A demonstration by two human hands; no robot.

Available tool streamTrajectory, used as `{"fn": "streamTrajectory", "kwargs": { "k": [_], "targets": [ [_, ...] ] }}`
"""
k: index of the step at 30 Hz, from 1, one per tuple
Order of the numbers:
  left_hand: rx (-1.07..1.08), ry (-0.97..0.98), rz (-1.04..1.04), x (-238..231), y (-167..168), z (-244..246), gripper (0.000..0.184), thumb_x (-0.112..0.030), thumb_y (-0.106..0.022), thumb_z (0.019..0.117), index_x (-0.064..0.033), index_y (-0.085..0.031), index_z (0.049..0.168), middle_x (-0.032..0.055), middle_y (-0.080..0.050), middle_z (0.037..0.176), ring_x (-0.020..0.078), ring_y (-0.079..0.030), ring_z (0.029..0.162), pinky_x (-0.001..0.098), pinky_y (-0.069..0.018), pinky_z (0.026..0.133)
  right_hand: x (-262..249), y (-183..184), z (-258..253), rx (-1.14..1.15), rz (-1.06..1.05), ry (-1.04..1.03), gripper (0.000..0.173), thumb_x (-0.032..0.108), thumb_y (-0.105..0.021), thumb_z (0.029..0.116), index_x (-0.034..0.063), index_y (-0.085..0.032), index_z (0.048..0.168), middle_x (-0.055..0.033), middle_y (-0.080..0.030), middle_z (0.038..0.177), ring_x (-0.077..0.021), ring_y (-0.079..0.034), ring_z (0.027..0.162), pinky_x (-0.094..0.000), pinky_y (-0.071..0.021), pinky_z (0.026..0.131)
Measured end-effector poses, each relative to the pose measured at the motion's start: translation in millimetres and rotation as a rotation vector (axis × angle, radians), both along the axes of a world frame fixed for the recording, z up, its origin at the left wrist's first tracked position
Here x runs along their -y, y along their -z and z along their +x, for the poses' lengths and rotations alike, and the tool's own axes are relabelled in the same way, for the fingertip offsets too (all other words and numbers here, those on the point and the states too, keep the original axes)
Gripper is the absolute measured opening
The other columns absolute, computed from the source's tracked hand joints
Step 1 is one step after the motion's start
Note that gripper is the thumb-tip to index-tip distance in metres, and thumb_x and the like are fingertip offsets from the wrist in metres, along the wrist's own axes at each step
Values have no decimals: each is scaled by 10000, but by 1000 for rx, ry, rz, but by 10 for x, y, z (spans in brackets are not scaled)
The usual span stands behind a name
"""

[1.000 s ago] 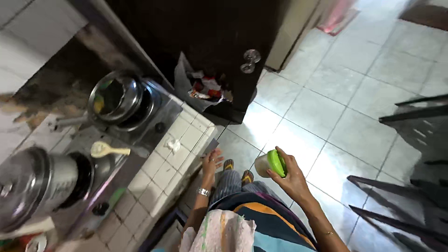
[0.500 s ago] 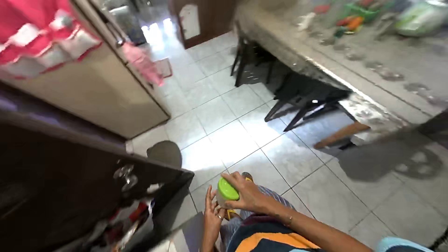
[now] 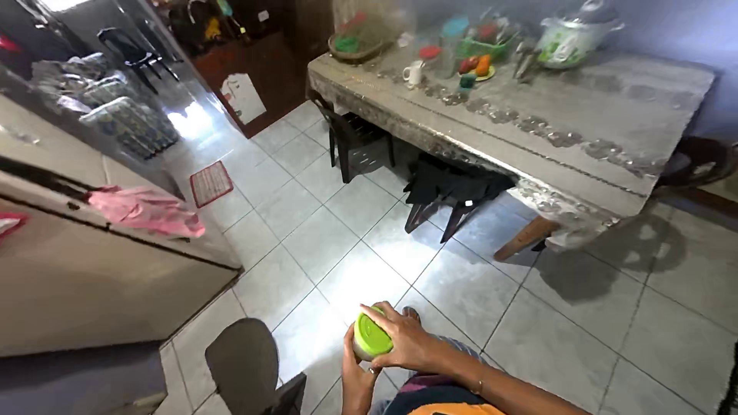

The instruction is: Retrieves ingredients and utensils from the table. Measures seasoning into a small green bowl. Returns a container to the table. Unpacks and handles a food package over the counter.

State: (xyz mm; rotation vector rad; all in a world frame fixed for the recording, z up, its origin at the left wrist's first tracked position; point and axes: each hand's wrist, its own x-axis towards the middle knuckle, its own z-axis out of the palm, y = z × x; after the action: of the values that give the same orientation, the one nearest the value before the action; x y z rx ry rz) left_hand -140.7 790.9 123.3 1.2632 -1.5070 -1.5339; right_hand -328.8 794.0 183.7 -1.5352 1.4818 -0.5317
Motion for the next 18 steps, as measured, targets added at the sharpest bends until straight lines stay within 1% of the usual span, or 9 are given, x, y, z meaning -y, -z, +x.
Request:
{"fn": "streamTrajectory", "kwargs": {
  "k": [2,4,6,8,11,13,14,16,18],
  "targets": [
    [-5,43,-47,345,-42,-406,920,-83,-839,740,118,-344,1489,300,-527,1414,254,-637,1207,376,-545,1007,286,-82,-464,27,10,-5,1021,433,-857,806,192,-306,1632,-221,-404,1562,-385,-613,1202,-566,-553,899],
    [-8,83,-71,697,-73,-765,920,-133,-850,755,110,-355,1491,297,-526,1420,255,-647,1196,377,-555,995,571,-67,-888,75,-23,6,1005,375,-853,820,178,-298,1634,-222,-407,1562,-377,-598,1238,-561,-543,941],
    [-15,107,-76,966,-65,-1077,924,-201,-858,764,98,-370,1489,280,-545,1406,224,-663,1172,351,-574,968,798,-45,-1226,94,-37,43,987,352,-851,819,164,-317,1628,-233,-443,1525,-367,-601,1230,-543,-539,958],
    [-17,146,-46,1268,-96,-1340,929,-216,-846,774,94,-356,1500,275,-558,1393,211,-667,1164,342,-572,967,1047,-68,-1458,62,-36,104,955,362,-838,812,156,-357,1612,-242,-484,1479,-368,-623,1181,-542,-546,922],
    [4,254,50,1836,-89,-1572,993,-144,-840,780,42,-267,1570,256,-495,1484,237,-641,1225,368,-554,1014,1444,24,-1662,43,-27,221,935,388,-826,818,159,-373,1604,-241,-505,1459,-361,-641,1152,-539,-557,901],
    [46,292,93,2255,-33,-1698,1043,-160,-847,784,8,-219,1599,248,-439,1536,281,-652,1203,405,-581,962,1742,133,-1815,44,-17,300,947,401,-833,814,163,-372,1605,-225,-513,1457,-349,-633,1172,-520,-556,922],
    [59,283,103,2472,-1,-1755,1039,-183,-840,783,-1,-226,1601,245,-429,1544,295,-649,1195,417,-584,934,1917,171,-1917,48,2,332,955,405,-837,815,169,-363,1609,-216,-509,1463,-345,-621,1194,-517,-550,944],
    [59,265,106,2937,58,-1853,996,-213,-812,802,-14,-248,1598,227,-420,1555,286,-638,1210,405,-587,910,2311,234,-2146,42,45,383,967,404,-840,818,172,-345,1616,-216,-491,1482,-347,-611,1213,-521,-544,962],
    [66,277,67,3435,134,-1962,942,-240,-795,822,-5,-291,1582,217,-429,1555,288,-605,1272,415,-576,947,2715,280,-2363,4,59,435,967,398,-839,821,160,-342,1616,-222,-487,1488,-360,-617,1209,-531,-548,953]
  ]
}}
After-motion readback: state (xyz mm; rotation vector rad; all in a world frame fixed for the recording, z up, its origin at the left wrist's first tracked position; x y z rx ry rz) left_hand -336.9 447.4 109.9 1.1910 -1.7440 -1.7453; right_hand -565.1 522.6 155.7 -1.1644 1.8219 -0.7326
